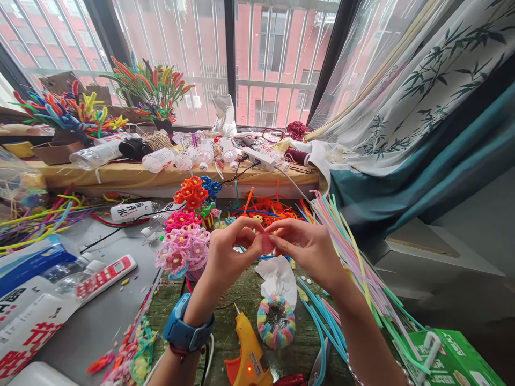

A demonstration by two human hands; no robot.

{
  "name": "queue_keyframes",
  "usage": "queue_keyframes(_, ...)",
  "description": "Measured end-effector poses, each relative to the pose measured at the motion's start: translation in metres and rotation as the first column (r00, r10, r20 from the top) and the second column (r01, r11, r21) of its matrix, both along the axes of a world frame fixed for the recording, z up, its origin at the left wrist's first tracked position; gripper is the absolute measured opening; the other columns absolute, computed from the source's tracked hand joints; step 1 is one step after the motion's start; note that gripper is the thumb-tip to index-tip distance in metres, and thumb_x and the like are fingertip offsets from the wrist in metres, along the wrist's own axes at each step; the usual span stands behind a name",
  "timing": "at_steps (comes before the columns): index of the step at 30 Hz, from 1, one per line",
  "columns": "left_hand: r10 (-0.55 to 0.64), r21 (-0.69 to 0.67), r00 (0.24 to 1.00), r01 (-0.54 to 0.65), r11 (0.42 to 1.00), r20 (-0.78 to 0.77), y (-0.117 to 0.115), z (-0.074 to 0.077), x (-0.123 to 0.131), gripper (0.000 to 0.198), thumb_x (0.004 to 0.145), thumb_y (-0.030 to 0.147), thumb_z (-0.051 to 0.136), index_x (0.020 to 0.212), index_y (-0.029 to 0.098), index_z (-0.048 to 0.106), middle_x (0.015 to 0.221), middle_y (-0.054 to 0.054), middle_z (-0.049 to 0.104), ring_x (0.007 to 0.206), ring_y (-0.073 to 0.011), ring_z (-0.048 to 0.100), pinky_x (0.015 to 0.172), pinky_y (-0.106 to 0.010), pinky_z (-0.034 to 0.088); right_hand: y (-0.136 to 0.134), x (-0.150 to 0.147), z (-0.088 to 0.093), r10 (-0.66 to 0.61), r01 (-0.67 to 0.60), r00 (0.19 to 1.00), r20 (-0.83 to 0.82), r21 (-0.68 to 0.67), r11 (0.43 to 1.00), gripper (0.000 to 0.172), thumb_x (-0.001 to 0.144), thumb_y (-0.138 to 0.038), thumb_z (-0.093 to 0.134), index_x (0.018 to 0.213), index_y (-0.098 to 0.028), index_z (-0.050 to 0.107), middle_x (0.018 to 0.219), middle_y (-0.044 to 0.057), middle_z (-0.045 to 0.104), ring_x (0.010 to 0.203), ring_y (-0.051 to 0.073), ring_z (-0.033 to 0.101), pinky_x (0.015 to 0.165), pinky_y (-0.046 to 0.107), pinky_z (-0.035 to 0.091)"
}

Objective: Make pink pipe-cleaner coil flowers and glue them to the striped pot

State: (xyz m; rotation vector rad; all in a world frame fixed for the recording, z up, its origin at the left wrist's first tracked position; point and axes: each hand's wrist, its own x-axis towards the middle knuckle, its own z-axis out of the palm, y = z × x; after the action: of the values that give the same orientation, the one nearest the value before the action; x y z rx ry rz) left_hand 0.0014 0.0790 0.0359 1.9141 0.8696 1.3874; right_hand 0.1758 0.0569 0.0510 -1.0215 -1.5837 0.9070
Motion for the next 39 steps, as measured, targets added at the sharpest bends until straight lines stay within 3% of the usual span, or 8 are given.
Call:
queue_keyframes(8,-0.003,-0.011,1.000,0.003,1.000,0.002,0.0002,0.0007,0.0001,0.006,0.082,0.016,0.063,0.088,0.018,0.063,0.060,0.003,0.067,0.053,-0.0104,0.063,0.053,-0.020,0.054,0.0001,0.0001,-0.0004,0.011,-0.011,1.000,-0.005,-0.014,1.000,0.019,0.086,-0.038,0.074,0.093,-0.020,0.075,0.075,0.004,0.076,0.065,0.018,0.072,0.063,0.029,0.057)
queue_keyframes(39,0.005,0.008,1.000,-0.005,1.000,0.019,-0.0001,0.0029,0.0010,0.005,0.083,0.018,0.063,0.087,0.019,0.063,0.058,0.004,0.067,0.050,-0.0097,0.064,0.051,-0.017,0.053,0.0001,0.0011,-0.0006,0.014,-0.014,1.000,0.007,0.029,0.999,0.015,0.087,-0.034,0.072,0.093,-0.020,0.075,0.078,0.005,0.077,0.070,0.020,0.074,0.067,0.031,0.061)
